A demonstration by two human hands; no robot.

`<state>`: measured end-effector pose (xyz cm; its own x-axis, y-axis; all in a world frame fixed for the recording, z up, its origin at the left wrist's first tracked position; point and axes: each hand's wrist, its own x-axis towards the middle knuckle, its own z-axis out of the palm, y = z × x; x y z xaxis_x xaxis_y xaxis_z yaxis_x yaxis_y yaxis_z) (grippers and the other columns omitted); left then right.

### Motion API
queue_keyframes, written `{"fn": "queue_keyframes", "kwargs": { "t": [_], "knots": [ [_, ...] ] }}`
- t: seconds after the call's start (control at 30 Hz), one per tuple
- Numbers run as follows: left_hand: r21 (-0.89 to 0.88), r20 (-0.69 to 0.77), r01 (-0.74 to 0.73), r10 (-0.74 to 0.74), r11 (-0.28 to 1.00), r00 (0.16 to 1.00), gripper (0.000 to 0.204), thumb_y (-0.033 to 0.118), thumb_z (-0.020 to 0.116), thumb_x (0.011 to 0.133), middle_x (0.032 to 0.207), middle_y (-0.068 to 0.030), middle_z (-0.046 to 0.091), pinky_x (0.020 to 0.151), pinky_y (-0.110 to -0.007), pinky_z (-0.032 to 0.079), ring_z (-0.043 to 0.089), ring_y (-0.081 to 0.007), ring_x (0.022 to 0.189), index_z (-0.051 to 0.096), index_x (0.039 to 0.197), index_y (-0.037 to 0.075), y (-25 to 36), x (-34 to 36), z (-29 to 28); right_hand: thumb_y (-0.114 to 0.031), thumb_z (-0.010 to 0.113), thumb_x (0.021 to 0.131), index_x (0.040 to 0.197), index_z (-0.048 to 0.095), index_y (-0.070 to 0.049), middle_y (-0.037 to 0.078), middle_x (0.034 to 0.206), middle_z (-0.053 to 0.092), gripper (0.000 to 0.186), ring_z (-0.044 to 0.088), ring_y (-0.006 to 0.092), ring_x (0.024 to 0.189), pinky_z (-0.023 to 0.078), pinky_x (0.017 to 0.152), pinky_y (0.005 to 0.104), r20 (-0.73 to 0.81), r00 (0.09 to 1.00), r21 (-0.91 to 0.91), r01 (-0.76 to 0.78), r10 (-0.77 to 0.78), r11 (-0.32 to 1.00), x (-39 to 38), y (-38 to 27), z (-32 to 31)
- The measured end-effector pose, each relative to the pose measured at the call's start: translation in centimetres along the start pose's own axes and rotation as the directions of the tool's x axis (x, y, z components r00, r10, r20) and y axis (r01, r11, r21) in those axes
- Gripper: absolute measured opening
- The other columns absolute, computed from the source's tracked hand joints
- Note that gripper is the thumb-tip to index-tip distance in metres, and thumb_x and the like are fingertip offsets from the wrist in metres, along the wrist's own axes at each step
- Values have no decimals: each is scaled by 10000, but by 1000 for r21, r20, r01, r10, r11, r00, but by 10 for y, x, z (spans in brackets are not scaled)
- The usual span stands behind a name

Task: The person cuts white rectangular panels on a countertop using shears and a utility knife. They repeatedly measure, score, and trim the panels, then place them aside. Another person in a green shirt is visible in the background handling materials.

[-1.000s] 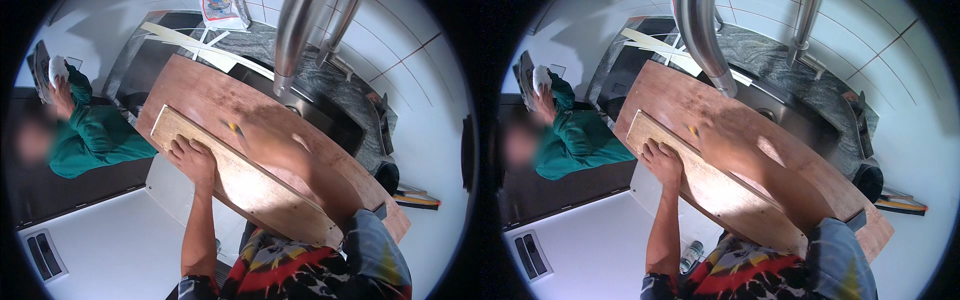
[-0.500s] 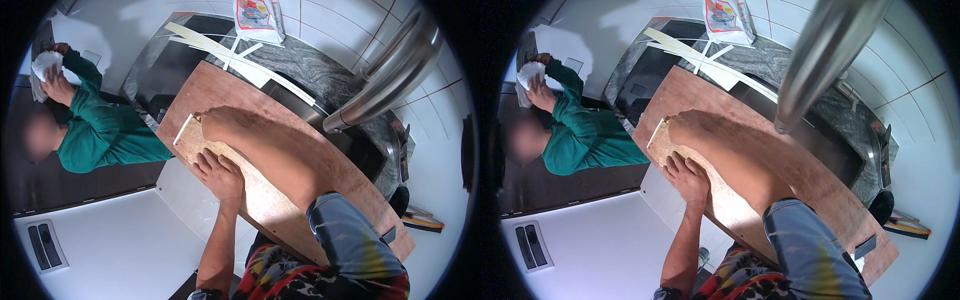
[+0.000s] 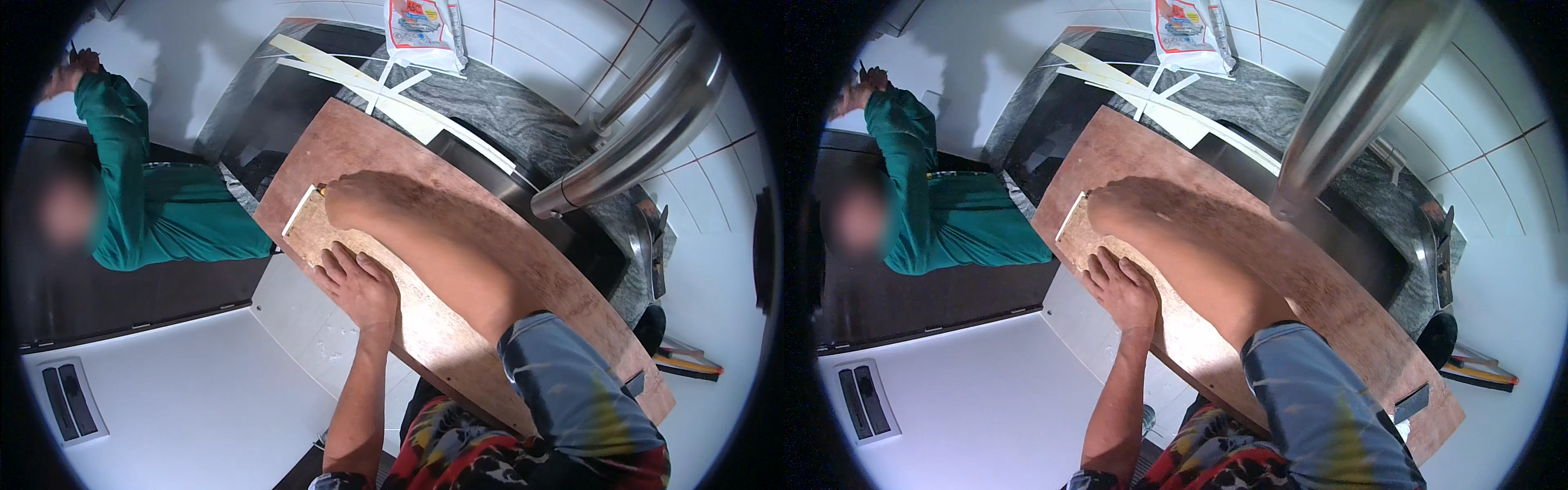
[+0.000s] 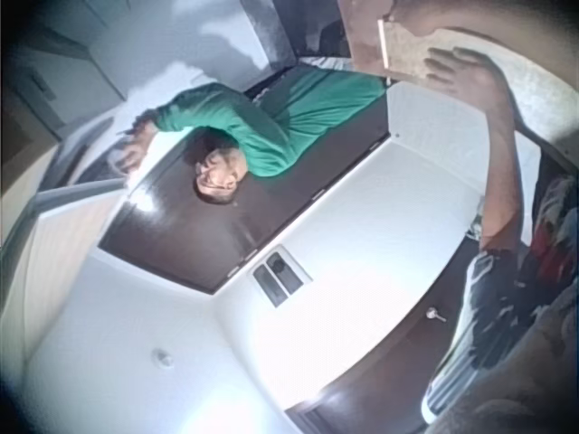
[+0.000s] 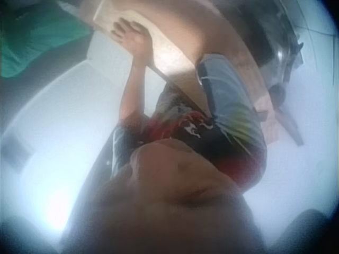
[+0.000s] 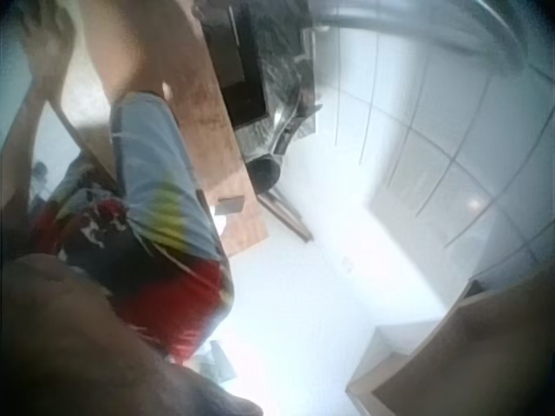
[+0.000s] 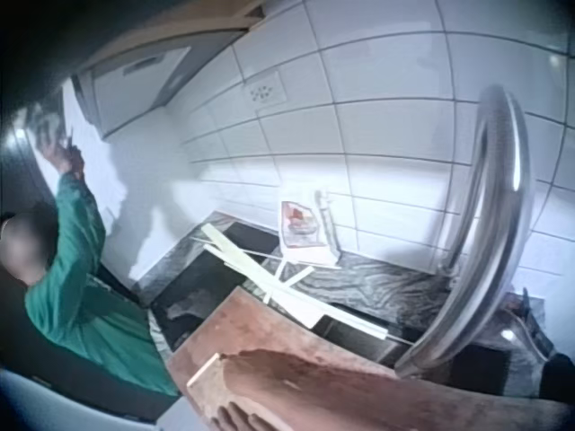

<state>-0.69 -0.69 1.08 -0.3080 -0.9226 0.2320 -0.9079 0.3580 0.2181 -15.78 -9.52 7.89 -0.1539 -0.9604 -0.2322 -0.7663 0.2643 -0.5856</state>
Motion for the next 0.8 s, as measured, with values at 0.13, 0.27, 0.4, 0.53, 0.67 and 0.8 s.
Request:
{"fn": "queue_keyframes", "kwargs": {
  "t": [0.13, 0.27, 0.4, 0.53, 0.67, 0.8],
  "knots": [
    [7, -20, -23, 23, 1000, 1000, 543, 275, 419, 1086, 1555, -337, 404, 1253, -595, 195, 248, -569, 1484, 442, 1522, -49, 1, -1, 0, -131, 642, 914, 1219, 763, -37, 180, 1242, 749, 341, 707, 334, 1203, 584, 951, 441, -46, 998, 2, 41, -41, 999, 3, 2, 3],
    [32, -18, -25, 26, 999, 1000, 540, 290, 408, 1097, 1555, -333, 403, 1240, -601, 217, 264, -563, 1476, 445, 1523, -39, -3, -2, 6, -143, 644, 928, 1226, 770, -51, 173, 1260, 746, 336, 715, 326, 1191, 584, 945, 434, 48, 999, -89, 13, -9, 996, 6, -1, -1],
    [-20, 31, 2, -1, 1000, 1000, 557, 269, 411, 1075, 1572, -324, 379, 1250, -588, 195, 254, -566, 1472, 422, 1528, -54, 0, -4, 2, -135, 611, 947, 1265, 748, -43, 161, 1291, 735, 358, 714, 317, 1197, 573, 969, 438, 60, 998, -64, -15, 19, 998, -13, 5, 2],
    [7, 4, -41, 41, 999, 999, 560, 266, 418, 1068, 1567, -324, 379, 1245, -596, 198, 271, -562, 1457, 415, 1527, -55, -4, 0, 5, -132, 606, 952, 1284, 734, -33, 157, 1309, 727, 370, 703, 314, 1220, 566, 979, 437, 146, 989, -134, -13, 33, 991, -17, 3, -3],
    [4, -6, -65, 65, 998, 998, 563, 259, 418, 1064, 1563, -320, 380, 1242, -605, 192, 278, -564, 1449, 405, 1532, -54, -7, -1, 5, -131, 595, 953, 1211, 756, -45, 155, 1252, 749, 316, 719, 311, 1179, 571, 961, 449, 72, 997, -142, 14, -4, 990, -44, 13, 10],
    [24, -27, -56, 57, 998, 998, 556, 270, 423, 1068, 1559, -304, 390, 1237, -605, 207, 288, -557, 1448, 412, 1536, -28, -8, -1, 6, -116, 561, 964, 1138, 761, -34, 171, 1210, 753, 278, 729, 326, 1128, 583, 930, 451, 11, 998, -115, 58, -57, 992, -74, 26, 18]
  ]
}}
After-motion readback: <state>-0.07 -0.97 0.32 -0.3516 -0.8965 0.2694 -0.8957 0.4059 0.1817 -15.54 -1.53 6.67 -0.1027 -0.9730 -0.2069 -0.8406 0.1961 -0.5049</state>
